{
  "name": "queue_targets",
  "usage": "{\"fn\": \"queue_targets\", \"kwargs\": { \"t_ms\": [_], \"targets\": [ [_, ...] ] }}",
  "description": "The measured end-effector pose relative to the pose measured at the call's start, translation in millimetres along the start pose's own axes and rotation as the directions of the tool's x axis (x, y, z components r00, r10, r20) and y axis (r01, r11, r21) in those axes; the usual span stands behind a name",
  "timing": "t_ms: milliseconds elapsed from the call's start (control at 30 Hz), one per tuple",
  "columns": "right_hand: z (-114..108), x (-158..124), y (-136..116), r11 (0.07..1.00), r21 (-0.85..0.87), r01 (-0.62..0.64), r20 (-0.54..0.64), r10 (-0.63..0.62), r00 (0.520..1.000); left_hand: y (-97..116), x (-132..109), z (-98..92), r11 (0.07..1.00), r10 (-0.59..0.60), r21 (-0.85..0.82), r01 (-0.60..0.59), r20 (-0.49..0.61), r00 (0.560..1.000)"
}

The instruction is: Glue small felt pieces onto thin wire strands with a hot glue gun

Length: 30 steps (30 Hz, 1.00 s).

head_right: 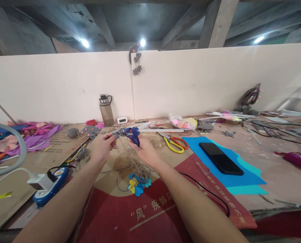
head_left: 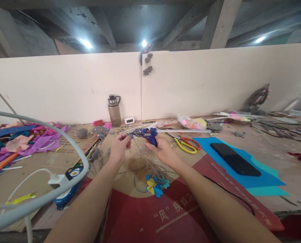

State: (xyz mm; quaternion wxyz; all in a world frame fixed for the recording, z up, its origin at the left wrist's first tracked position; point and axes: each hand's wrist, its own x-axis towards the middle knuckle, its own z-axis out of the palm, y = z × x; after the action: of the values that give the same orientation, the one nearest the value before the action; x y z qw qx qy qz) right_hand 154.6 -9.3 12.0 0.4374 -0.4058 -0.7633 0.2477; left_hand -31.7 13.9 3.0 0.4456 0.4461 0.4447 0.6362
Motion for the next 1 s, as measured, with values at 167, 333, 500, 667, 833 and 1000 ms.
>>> {"fn": "queue_targets", "kwargs": {
  "t_ms": [167, 333, 500, 667, 833, 1000],
  "targets": [
    [-0.3, -0.2, -0.5, 0.999, -0.035, -0.013, 0.003, 0.013, 1.000, 0.6, 0.0, 0.5, 1.000, -0.006, -0.007, 0.006, -0.014, 1.000],
    [0.4, -1.0, -1.0, 0.999, -0.038, -0.011, -0.013, 0.011, 1.000, 1.2, -1.7, 1.1, 1.000, 0.014, 0.010, -0.014, -0.009, 1.000],
    [-0.2, -2.2, -3.2, 0.998, -0.067, -0.015, -0.005, 0.015, 1.000, -1.1, -1.4, -0.2, 0.998, 0.033, 0.046, -0.033, -0.002, 0.999],
    [-0.3, -3.1, -3.3, 0.995, -0.098, -0.020, 0.001, 0.020, 1.000, -4.2, 0.5, -1.9, 0.997, 0.044, 0.058, -0.044, 0.002, 0.999],
    [1.0, -3.0, 0.5, 0.991, -0.131, -0.022, -0.005, 0.022, 1.000, -4.6, 1.2, -2.1, 0.995, 0.048, 0.084, -0.049, 0.016, 0.999],
    [1.1, -3.4, 1.4, 0.993, -0.113, -0.023, -0.004, 0.023, 1.000, -4.4, 1.4, -3.7, 0.992, 0.049, 0.113, -0.050, 0.017, 0.999]
  ]
}}
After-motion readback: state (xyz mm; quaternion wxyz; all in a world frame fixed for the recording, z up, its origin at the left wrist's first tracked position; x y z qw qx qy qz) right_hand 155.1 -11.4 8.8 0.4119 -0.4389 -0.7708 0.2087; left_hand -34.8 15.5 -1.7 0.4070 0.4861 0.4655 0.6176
